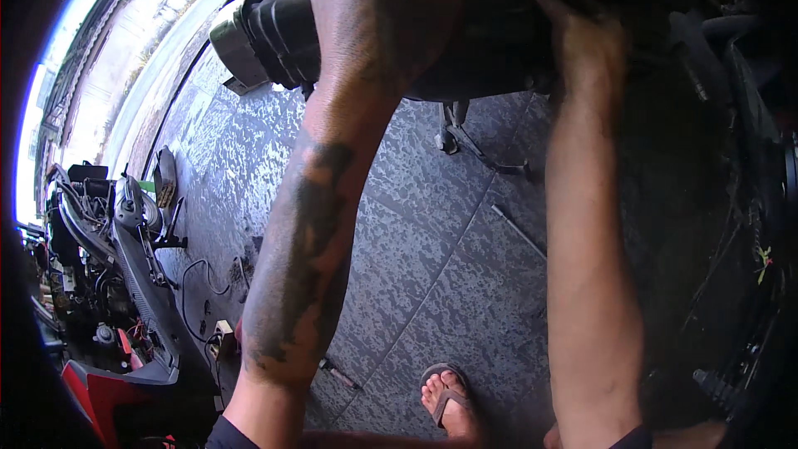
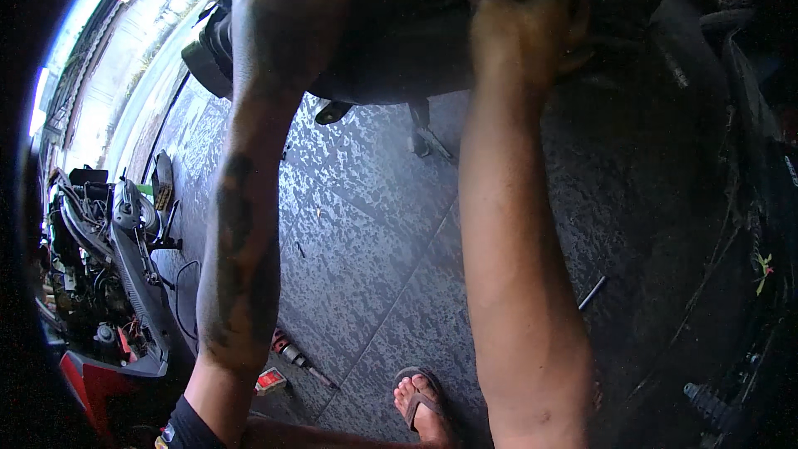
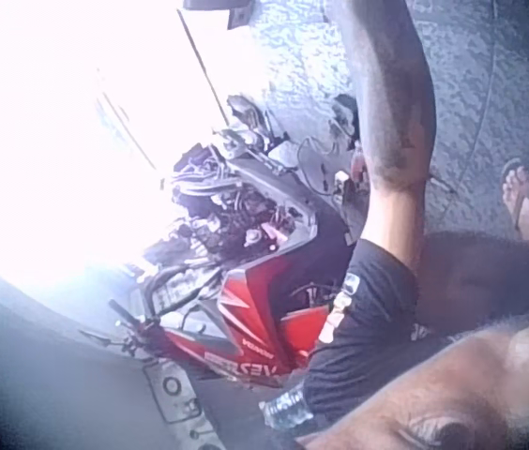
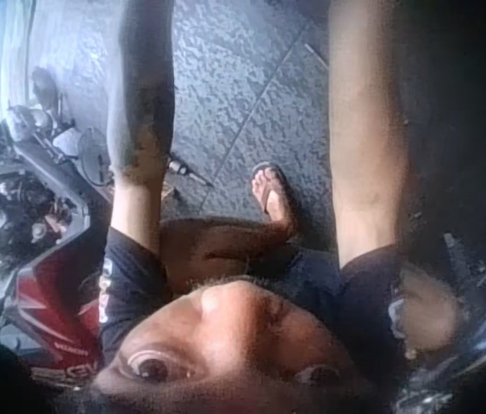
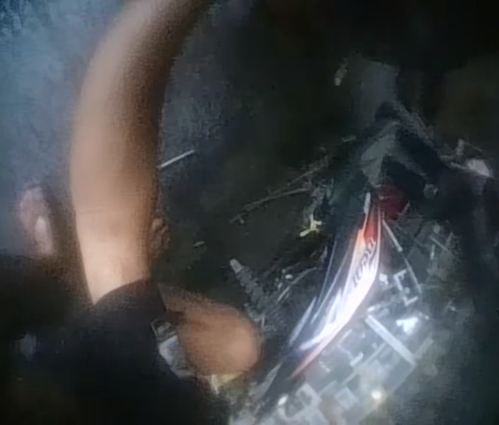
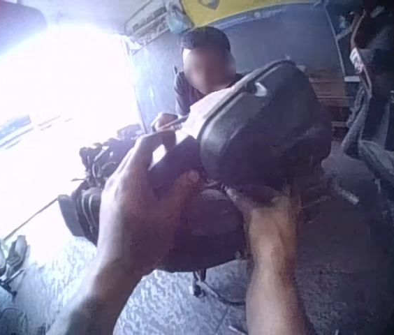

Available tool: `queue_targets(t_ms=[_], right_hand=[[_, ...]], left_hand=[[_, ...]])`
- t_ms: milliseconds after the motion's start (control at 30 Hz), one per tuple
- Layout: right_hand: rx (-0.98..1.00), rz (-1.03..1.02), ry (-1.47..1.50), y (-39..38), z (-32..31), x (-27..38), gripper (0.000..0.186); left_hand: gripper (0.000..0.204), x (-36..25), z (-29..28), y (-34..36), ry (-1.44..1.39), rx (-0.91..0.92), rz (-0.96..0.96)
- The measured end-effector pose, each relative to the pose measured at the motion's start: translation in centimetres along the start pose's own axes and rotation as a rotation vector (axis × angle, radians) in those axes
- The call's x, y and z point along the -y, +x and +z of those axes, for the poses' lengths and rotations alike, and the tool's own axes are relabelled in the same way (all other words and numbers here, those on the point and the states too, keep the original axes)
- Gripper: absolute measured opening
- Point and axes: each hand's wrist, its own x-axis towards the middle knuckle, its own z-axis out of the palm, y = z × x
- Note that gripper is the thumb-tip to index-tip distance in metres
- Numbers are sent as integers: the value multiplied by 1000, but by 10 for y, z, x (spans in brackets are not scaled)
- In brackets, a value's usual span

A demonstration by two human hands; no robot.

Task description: The person loosens bolts on a motorcycle engine casing using a T-handle wrench and adjusts engine components by hand while working with another person on a shop floor.

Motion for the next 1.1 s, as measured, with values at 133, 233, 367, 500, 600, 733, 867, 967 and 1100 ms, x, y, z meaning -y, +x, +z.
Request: queue_targets(t_ms=[133, 233, 367, 500, 600, 733, 867, 967, 1100], right_hand=[[31, 125, -10, -6, 7, 7, 44], [-18, 147, 42, -10, 7, 11, 47], [-109, 248, 52, -20, 12, 26, 54], [-220, 176, 102, -17, 21, 13, 50], [-173, 189, 293, -13, 21, 5, 47], [-164, 115, -8, -15, 14, 10, 42], [-133, -153, -319, -9, 13, -10, 38], [-139, -11, 47, -4, 16, -13, 36], [-161, 106, 75, -4, 16, -12, 35]], left_hand=[[44, -1, -4, 1, 34, -10, 12], [45, -6, -4, 7, 34, 16, -87], [45, -3, -2, 3, 66, 11, -81], [45, -4, -4, 3, 48, 0, -59], [43, -4, -6, 4, 28, 17, -83], [41, 7, -4, 2, 61, -2, -13], [39, 8, -6, -3, 166, -13, -18], [39, 6, -8, -4, 66, -32, 39], [39, 14, -4, -2, 41, -45, 48]])
